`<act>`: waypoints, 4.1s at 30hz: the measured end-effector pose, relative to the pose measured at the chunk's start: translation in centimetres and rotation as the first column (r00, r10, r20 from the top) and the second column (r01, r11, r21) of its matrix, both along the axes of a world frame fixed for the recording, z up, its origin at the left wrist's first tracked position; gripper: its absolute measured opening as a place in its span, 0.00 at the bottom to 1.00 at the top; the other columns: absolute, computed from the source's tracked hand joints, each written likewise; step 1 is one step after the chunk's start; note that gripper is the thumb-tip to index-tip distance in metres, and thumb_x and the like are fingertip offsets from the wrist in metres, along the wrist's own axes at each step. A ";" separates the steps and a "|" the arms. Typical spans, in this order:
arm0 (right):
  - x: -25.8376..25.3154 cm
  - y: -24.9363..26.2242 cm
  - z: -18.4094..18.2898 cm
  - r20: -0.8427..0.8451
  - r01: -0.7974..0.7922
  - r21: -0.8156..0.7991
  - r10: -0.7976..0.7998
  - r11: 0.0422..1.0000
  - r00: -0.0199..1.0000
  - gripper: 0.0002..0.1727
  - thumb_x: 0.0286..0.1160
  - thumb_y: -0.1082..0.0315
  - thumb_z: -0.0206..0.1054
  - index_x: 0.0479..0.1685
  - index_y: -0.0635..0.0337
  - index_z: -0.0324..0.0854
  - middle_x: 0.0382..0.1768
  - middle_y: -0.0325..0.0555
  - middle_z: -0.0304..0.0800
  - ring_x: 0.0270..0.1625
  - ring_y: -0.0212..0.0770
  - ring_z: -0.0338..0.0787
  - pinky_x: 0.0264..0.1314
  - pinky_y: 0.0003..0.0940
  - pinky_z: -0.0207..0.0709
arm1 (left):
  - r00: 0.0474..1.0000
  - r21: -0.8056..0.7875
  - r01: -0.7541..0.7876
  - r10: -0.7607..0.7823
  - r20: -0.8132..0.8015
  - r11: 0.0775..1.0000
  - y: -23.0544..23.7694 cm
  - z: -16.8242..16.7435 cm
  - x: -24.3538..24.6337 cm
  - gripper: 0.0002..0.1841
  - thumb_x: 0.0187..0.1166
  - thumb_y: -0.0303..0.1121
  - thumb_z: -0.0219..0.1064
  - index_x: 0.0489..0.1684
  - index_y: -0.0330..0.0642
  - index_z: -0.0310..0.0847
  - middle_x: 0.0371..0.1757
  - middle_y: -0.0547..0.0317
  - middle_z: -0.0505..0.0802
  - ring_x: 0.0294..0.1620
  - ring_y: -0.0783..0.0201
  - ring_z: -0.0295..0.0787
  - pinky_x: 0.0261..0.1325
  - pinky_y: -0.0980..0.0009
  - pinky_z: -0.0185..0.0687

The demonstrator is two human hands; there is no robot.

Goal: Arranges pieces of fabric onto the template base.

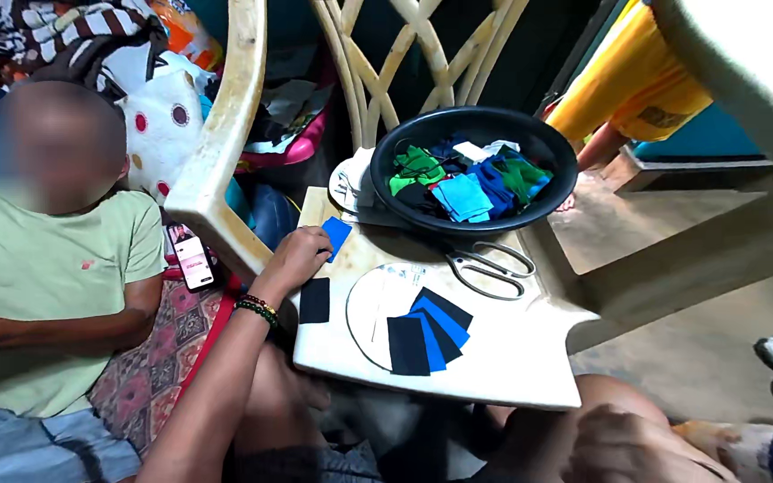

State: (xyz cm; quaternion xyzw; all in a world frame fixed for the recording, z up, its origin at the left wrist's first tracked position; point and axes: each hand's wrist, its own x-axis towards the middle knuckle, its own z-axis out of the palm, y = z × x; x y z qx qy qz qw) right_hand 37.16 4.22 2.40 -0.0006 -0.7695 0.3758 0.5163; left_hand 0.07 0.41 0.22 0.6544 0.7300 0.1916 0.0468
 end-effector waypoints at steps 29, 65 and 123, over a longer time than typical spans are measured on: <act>-21.0 7.6 -3.2 0.896 -0.210 0.183 -0.075 0.960 0.437 0.25 0.88 0.58 0.60 0.82 0.52 0.77 0.74 0.70 0.75 0.80 0.68 0.69 0.78 0.63 0.60 | 0.985 -0.214 -0.066 0.098 0.143 0.975 1.5 1.1 -0.9 0.08 0.80 0.26 0.66 0.37 0.31 0.91 0.56 0.43 0.91 0.64 0.48 0.85 0.71 0.51 0.75; -22.5 8.1 -2.9 0.910 -0.250 0.163 -0.047 0.954 0.412 0.27 0.89 0.54 0.59 0.76 0.65 0.78 0.83 0.62 0.69 0.87 0.66 0.62 0.83 0.64 0.53 | 0.528 -0.163 -0.579 0.520 0.672 0.799 2.6 -0.1 -0.8 0.10 0.87 0.28 0.60 0.44 0.29 0.82 0.41 0.42 0.87 0.42 0.54 0.83 0.51 0.54 0.80; -10.7 6.9 -4.9 0.675 -0.186 -0.153 0.240 0.971 0.697 0.08 0.69 0.81 0.71 0.37 0.63 0.94 0.39 0.45 0.92 0.40 0.31 0.88 0.45 0.24 0.81 | 0.465 0.079 -0.522 0.205 0.861 0.849 -7.5 -3.7 18.9 0.11 0.67 0.15 0.71 0.46 0.23 0.87 0.36 0.54 0.96 0.27 0.77 0.92 0.34 0.81 0.90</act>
